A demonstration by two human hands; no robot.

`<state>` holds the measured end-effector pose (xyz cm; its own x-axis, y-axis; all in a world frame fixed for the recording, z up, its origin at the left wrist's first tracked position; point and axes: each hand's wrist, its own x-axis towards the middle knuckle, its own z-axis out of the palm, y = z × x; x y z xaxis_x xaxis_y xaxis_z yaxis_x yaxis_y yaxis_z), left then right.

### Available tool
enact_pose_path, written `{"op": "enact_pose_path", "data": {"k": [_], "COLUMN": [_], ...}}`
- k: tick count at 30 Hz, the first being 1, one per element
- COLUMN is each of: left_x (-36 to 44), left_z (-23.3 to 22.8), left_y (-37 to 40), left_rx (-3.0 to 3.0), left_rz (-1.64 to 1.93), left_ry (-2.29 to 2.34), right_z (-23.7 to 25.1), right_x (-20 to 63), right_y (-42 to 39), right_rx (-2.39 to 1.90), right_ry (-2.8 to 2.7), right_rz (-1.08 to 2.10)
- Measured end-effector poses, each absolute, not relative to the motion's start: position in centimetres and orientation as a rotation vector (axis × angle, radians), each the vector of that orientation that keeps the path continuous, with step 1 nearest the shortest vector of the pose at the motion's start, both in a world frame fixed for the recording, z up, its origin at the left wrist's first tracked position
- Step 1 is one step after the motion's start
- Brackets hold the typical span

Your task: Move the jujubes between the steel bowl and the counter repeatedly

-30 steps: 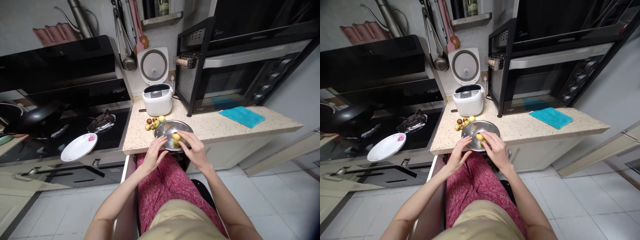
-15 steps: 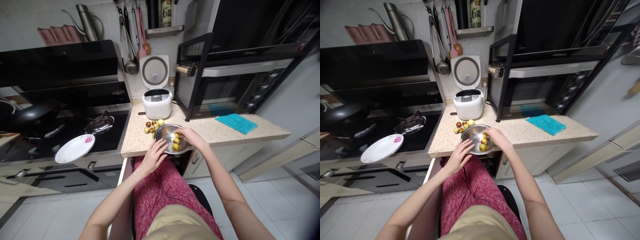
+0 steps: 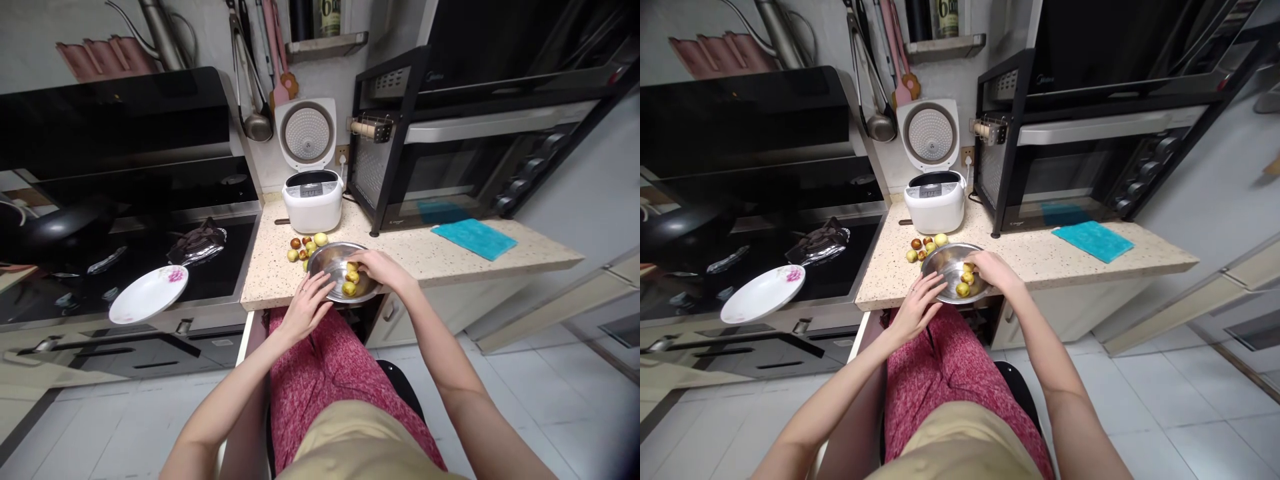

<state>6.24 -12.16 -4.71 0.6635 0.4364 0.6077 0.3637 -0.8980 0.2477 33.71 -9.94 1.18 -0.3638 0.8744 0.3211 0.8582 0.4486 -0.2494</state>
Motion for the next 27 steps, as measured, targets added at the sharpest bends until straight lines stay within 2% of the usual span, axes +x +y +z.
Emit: {"op": "enact_pose_path", "data": {"k": [6, 12, 17, 21, 27], "left_x": [6.2, 5.7, 5.4, 5.1, 4.9], "left_z": [-4.8, -5.1, -6.0, -6.5, -6.8], "left_y": [-11.9, -11.3, -9.9, -8.5, -5.9], "left_rx": [2.686, 2.517, 2.361, 2.273, 2.254], "left_rz": [1.121, 1.255, 1.4, 1.325, 1.297], "left_ry": [0.646, 0.622, 0.821, 0.967, 0.928], "right_z": [0.4, -1.6, -3.0, -3.4, -3.3], "right_x": [33.1, 30.0, 28.7, 28.9, 30.3], "right_y": [-14.6, -19.8, -20.4, -20.2, -20.5], "right_rx": [-1.276, -1.042, -0.992, -1.008, -1.019], "right_ry": [-2.135, -2.057, -2.038, -2.012, -1.99], "right_rz": [-0.133, -0.167, -0.193, -0.199, -0.215]}}
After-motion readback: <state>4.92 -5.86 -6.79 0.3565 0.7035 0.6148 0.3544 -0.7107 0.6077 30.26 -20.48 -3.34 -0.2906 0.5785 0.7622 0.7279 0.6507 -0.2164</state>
